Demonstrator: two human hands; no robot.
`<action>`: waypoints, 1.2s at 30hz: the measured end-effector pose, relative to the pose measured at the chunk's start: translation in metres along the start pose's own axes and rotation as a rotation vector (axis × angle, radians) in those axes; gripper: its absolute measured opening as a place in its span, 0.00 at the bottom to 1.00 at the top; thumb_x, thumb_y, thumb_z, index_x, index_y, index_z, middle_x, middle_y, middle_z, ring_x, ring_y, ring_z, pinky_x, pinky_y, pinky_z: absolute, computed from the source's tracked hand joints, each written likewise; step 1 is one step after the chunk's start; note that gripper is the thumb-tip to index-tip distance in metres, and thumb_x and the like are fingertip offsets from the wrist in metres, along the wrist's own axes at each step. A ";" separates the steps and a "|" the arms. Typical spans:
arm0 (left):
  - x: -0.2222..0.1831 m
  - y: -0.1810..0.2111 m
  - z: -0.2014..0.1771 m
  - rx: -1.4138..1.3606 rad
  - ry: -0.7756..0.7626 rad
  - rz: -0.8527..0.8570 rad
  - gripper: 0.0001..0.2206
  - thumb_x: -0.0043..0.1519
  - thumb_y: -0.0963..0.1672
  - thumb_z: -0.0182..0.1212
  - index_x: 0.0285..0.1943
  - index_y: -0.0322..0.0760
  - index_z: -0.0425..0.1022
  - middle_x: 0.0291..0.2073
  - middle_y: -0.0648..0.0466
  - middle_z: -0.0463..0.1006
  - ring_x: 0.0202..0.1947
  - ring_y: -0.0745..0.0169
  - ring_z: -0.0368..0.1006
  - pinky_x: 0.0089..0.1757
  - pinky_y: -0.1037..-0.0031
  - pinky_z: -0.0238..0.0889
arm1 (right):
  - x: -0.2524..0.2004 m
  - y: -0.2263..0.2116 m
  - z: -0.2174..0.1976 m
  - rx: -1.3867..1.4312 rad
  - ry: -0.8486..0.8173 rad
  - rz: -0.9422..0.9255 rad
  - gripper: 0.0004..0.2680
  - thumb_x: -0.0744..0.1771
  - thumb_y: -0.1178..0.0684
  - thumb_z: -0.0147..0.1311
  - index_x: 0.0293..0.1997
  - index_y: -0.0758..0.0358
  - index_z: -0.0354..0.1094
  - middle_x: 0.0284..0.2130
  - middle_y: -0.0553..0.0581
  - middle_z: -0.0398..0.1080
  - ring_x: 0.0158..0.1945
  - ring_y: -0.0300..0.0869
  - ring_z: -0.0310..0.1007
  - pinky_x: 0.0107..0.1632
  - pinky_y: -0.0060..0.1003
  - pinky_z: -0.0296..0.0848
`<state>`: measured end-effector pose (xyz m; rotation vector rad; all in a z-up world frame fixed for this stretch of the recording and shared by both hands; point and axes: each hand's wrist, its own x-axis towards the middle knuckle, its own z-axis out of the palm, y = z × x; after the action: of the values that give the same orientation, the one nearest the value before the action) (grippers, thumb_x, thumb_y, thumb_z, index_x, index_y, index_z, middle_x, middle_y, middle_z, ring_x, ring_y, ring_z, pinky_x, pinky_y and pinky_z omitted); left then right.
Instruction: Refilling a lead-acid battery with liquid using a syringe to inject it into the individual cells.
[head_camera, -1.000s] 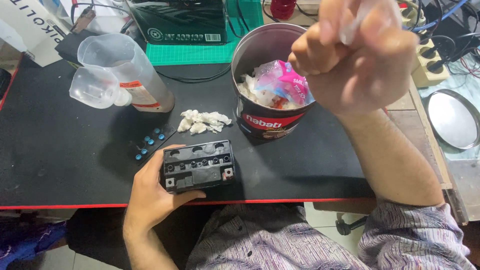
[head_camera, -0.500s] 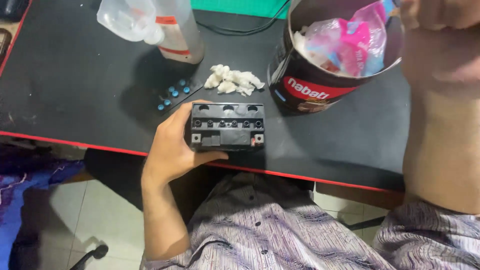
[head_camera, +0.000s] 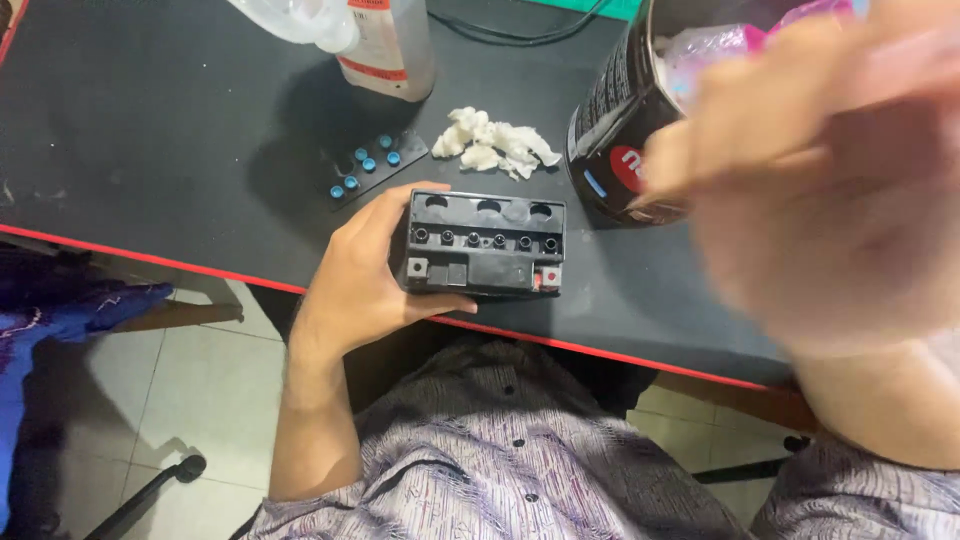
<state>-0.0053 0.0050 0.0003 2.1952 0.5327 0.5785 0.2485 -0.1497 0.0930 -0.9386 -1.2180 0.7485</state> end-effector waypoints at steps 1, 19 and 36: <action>0.000 -0.001 0.000 0.006 -0.001 0.020 0.41 0.42 0.49 0.85 0.63 0.35 0.67 0.58 0.49 0.76 0.61 0.51 0.73 0.60 0.64 0.63 | 0.003 0.001 0.021 0.025 -0.019 -0.032 0.10 0.75 0.41 0.47 0.44 0.49 0.53 0.29 0.47 0.53 0.33 0.38 0.54 0.40 0.37 0.69; -0.001 -0.004 -0.001 0.013 -0.009 0.057 0.39 0.46 0.50 0.83 0.63 0.33 0.66 0.57 0.48 0.76 0.59 0.49 0.73 0.60 0.63 0.64 | -0.002 0.027 0.052 -0.122 0.029 -0.028 0.09 0.76 0.44 0.35 0.47 0.55 0.46 0.20 0.55 0.47 0.24 0.43 0.47 0.32 0.37 0.63; -0.001 0.000 0.000 0.027 0.003 0.061 0.38 0.48 0.51 0.82 0.64 0.31 0.66 0.58 0.46 0.75 0.59 0.48 0.73 0.59 0.63 0.64 | -0.004 0.034 0.056 -0.084 0.035 -0.045 0.09 0.76 0.44 0.36 0.46 0.57 0.48 0.21 0.55 0.49 0.25 0.43 0.49 0.35 0.36 0.64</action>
<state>-0.0067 0.0045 0.0000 2.2429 0.4792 0.6105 0.1929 -0.1276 0.0657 -0.9865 -1.2438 0.6471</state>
